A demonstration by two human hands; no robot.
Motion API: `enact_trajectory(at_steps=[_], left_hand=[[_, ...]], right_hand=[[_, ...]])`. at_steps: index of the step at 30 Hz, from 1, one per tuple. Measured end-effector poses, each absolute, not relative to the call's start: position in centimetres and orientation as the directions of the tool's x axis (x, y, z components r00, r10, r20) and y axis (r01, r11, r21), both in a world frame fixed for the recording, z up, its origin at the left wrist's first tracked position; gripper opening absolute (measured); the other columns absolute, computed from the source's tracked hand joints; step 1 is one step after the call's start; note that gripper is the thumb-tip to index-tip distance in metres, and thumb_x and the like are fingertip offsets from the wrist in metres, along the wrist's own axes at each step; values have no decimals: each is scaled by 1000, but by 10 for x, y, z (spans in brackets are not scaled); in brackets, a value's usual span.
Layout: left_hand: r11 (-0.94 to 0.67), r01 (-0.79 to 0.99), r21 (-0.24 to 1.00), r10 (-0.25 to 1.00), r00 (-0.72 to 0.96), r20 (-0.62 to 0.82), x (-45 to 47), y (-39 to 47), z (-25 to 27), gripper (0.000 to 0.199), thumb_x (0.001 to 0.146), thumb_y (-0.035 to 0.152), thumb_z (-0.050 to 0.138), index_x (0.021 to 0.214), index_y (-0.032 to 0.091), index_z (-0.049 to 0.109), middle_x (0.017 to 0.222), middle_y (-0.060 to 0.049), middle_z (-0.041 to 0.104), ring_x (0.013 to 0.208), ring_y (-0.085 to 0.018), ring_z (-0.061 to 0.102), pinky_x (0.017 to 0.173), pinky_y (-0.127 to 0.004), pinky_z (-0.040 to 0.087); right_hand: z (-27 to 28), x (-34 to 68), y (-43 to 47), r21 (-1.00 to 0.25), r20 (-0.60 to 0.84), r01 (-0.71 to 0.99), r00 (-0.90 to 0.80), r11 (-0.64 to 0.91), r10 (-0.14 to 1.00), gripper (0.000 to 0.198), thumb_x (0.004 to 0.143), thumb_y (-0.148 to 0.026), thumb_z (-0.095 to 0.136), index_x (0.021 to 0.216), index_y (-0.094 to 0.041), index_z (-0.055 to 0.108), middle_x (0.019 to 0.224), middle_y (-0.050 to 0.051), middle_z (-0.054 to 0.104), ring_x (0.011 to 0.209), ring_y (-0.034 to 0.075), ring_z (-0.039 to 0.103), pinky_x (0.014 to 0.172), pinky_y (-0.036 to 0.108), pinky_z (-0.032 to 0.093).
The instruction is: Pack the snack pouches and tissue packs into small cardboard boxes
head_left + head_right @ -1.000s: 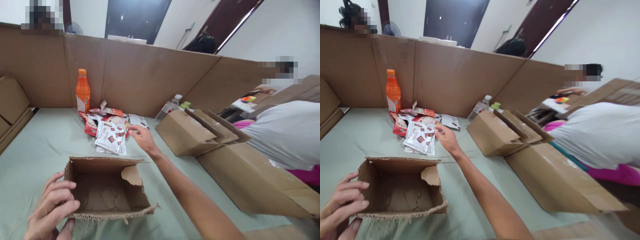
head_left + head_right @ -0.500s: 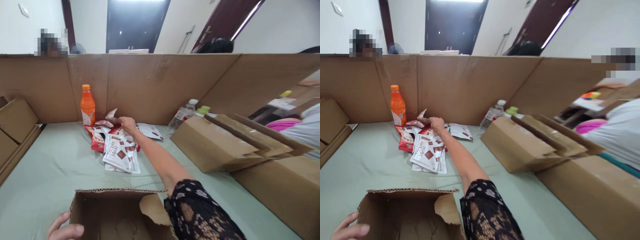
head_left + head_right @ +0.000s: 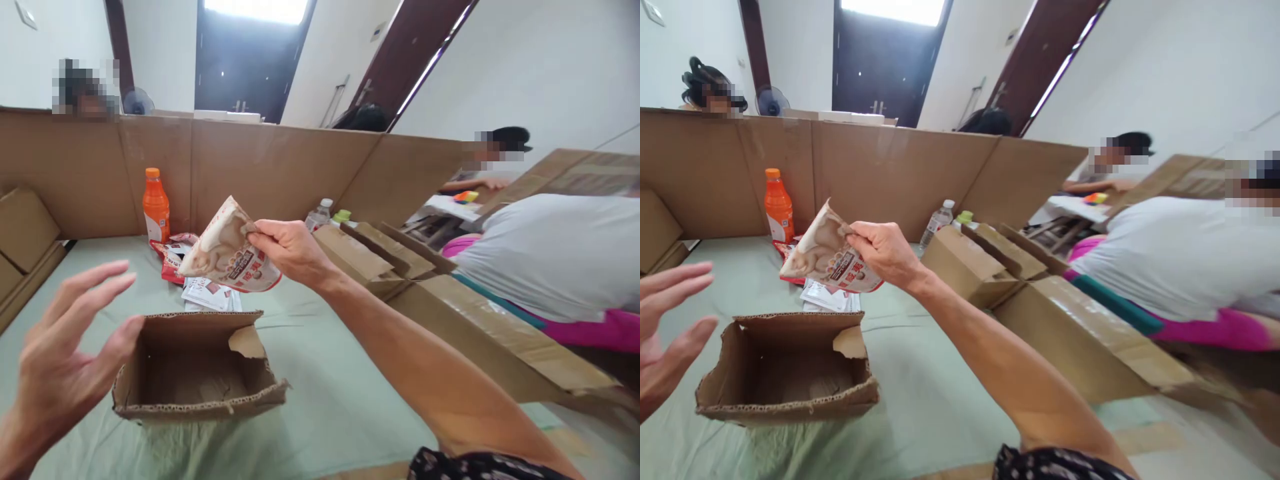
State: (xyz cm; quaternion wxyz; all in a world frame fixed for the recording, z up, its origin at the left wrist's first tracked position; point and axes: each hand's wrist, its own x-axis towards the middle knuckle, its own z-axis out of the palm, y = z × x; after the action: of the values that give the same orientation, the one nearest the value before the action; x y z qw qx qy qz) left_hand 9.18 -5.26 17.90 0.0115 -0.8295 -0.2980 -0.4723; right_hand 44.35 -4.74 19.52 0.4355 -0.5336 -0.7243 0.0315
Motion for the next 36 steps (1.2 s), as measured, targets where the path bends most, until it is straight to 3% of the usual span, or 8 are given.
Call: enact_trajectory(at_steps=[4, 8, 13, 20, 23, 27, 31, 36], left_hand=[[-883, 420, 211, 420, 503, 756, 149, -45, 214, 44, 97, 42, 67, 137, 23, 66, 136, -8, 74, 120, -28, 72, 102, -43, 61], [-841, 296, 453, 538, 545, 643, 169, -51, 220, 18, 94, 29, 58, 89, 19, 72, 81, 2, 74, 67, -14, 65, 64, -24, 54], [-812, 199, 549, 562, 520, 643, 168, -66, 217, 25, 93, 29, 59, 71, 19, 64, 58, 6, 52, 53, -9, 45, 50, -20, 39], [-891, 230, 392, 447, 600, 664, 164, -78, 217, 27, 98, 31, 60, 74, 19, 66, 64, 5, 61, 59, -10, 56, 63, -22, 50], [-880, 289, 378, 476, 547, 688, 141, -77, 203, 29, 102, 43, 62, 116, 20, 72, 105, -3, 78, 93, -18, 74, 88, -30, 60], [-858, 310, 410, 514, 483, 709, 99, -84, 165, 74, 99, 45, 70, 163, 28, 37, 147, -11, 66, 131, -29, 68, 116, -46, 51], [-943, 275, 189, 331, 708, 624, 78, -97, 133, 46, 93, 24, 70, 138, 20, 59, 119, -10, 79, 115, -28, 75, 122, -54, 44], [-947, 317, 45, 275, 734, 621, 79, -106, 126, 22, 86, 1, 63, 99, 18, 63, 81, -2, 76, 73, -18, 72, 114, -50, 49]], right_hand=[[221, 411, -90, -347, 684, 727, -236, 593, 690, 25, 102, -27, 54, 82, -22, 67, 70, -2, 64, 63, 12, 55, 65, 25, 46], [227, 398, -107, -136, 778, 761, -315, 634, 544, 22, 103, -24, 56, 95, -24, 76, 87, 3, 76, 79, 18, 68, 79, 31, 56], [226, 407, -116, -407, 736, 643, -190, 649, 650, 42, 91, -41, 82, 128, -24, 70, 114, 4, 76, 90, 16, 71, 79, 28, 60], [224, 404, -135, -698, 466, 438, -323, 567, 824, 24, 95, -43, 76, 90, -20, 81, 80, -2, 73, 81, 17, 71, 74, 31, 63], [214, 399, -145, -674, 559, 515, -113, 530, 821, 23, 96, -38, 76, 80, -21, 77, 74, -1, 69, 79, 20, 71, 72, 32, 62], [191, 391, -148, -652, 671, 548, 96, 524, 735, 27, 100, -44, 70, 83, -23, 76, 78, 1, 69, 91, 23, 71, 80, 37, 61], [162, 382, -133, -673, 668, 517, 119, 529, 734, 29, 100, -44, 69, 82, -22, 75, 75, 1, 66, 79, 20, 66, 71, 34, 58], [150, 381, -118, -643, 464, 499, -349, 580, 814, 32, 100, -31, 65, 71, -17, 67, 63, -3, 53, 60, 11, 47, 56, 25, 41]])
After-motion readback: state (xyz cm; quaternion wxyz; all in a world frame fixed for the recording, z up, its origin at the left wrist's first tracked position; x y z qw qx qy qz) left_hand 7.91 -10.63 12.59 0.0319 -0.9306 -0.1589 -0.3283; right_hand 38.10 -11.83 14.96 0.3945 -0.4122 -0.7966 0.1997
